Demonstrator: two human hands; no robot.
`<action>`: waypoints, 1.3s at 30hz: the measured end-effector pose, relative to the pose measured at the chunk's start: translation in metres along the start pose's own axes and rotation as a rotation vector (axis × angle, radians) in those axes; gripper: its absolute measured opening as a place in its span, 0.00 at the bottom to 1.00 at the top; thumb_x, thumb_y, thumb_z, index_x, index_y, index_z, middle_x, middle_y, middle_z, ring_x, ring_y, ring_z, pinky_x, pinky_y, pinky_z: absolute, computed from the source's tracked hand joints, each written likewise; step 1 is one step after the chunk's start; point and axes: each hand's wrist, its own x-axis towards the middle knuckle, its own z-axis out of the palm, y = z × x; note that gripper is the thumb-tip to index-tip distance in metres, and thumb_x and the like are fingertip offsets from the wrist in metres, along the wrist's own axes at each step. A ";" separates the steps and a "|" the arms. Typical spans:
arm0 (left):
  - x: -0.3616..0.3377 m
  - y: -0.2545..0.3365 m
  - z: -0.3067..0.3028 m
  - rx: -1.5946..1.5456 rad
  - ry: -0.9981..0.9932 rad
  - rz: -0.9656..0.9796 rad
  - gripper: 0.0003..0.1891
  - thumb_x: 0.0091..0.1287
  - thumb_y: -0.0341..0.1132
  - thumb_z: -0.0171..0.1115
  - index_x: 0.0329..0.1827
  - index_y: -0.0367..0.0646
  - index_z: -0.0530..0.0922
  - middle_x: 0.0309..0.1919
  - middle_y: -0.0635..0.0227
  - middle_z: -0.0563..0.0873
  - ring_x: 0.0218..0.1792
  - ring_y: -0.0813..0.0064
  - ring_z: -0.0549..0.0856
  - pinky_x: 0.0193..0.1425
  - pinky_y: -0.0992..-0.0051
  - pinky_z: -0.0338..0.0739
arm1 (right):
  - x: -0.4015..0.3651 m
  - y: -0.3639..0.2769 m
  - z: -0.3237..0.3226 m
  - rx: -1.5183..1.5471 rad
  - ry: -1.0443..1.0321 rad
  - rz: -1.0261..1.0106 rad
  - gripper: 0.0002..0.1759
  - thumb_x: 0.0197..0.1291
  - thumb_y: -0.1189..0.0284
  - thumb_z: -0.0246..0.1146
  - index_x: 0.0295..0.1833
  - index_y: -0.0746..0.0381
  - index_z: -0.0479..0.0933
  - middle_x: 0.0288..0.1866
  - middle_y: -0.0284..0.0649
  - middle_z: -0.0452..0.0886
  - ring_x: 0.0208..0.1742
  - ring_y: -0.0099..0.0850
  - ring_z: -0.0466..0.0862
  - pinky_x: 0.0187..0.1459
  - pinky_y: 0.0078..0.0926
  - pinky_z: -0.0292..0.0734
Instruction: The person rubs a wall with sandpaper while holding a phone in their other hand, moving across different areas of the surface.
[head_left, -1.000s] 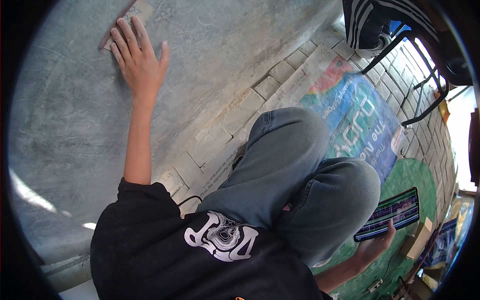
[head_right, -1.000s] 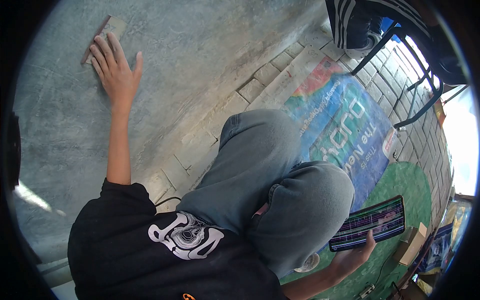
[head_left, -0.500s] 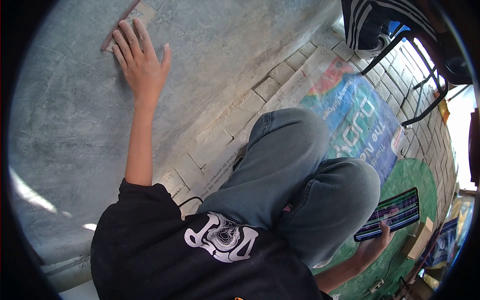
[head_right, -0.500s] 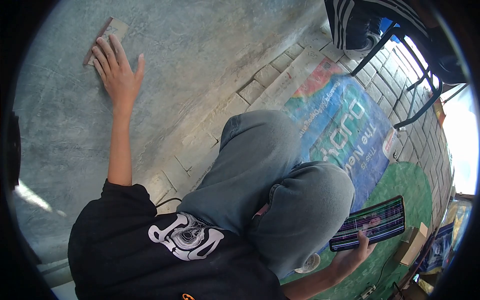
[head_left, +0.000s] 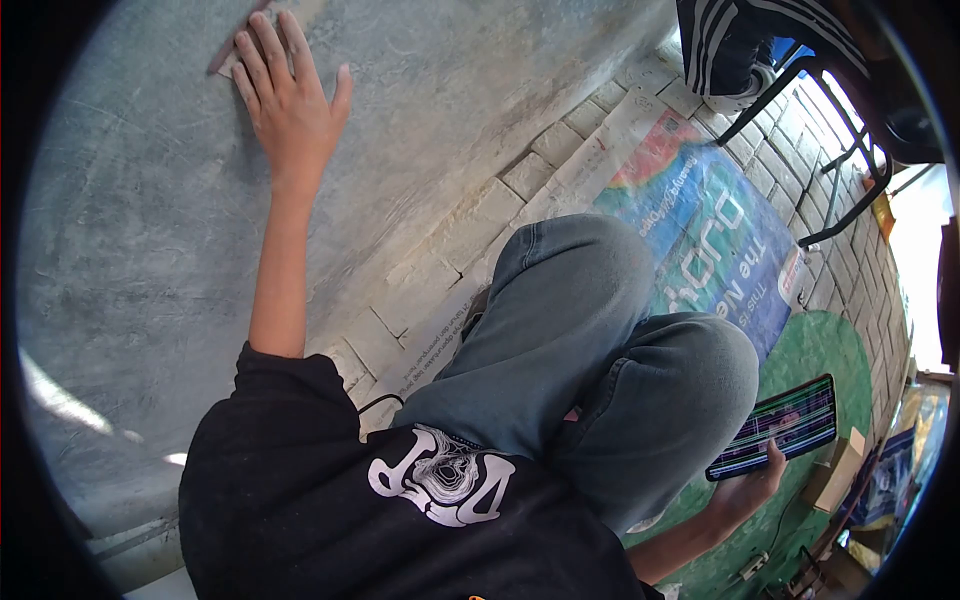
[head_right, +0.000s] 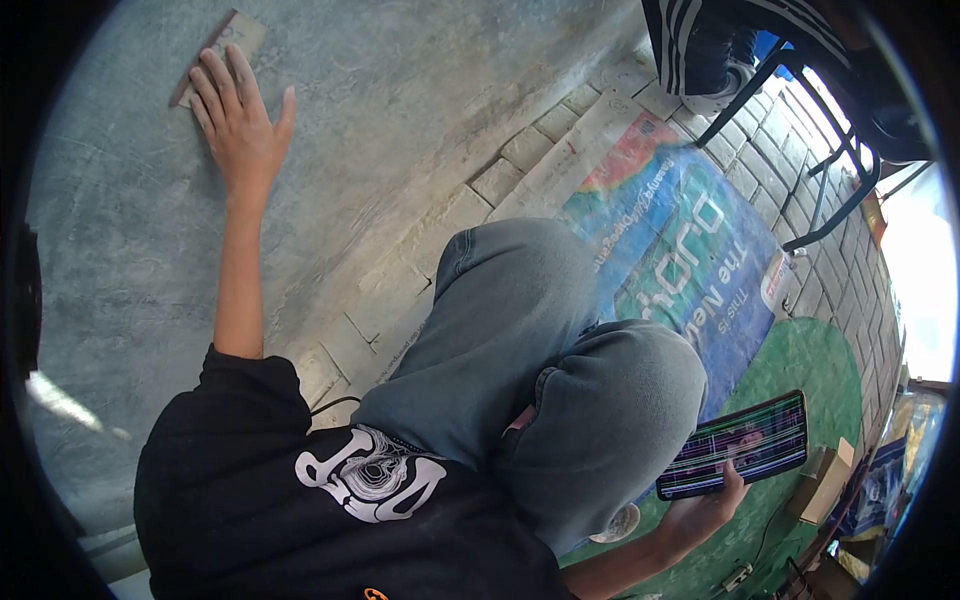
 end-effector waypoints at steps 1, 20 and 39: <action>-0.009 0.002 -0.001 0.013 -0.057 -0.002 0.41 0.66 0.55 0.55 0.75 0.39 0.53 0.74 0.47 0.54 0.73 0.46 0.54 0.74 0.51 0.48 | 0.001 0.000 0.000 -0.002 0.002 0.002 0.20 0.59 0.69 0.58 0.55 0.69 0.68 0.50 0.41 0.73 0.52 0.32 0.75 0.55 0.32 0.70; 0.030 -0.011 0.002 0.017 0.083 0.074 0.40 0.65 0.55 0.56 0.75 0.44 0.55 0.73 0.53 0.58 0.73 0.50 0.58 0.74 0.53 0.49 | 0.004 -0.001 0.003 -0.016 -0.020 0.024 0.19 0.60 0.69 0.58 0.54 0.68 0.69 0.48 0.40 0.75 0.49 0.32 0.77 0.54 0.32 0.71; -0.016 -0.002 -0.020 -0.008 -0.296 -0.168 0.44 0.62 0.46 0.62 0.77 0.44 0.48 0.76 0.59 0.50 0.76 0.59 0.50 0.77 0.58 0.47 | 0.022 0.005 -0.009 -0.034 -0.195 -0.017 0.27 0.56 0.69 0.60 0.62 0.64 0.67 0.55 0.42 0.74 0.53 0.35 0.74 0.56 0.36 0.71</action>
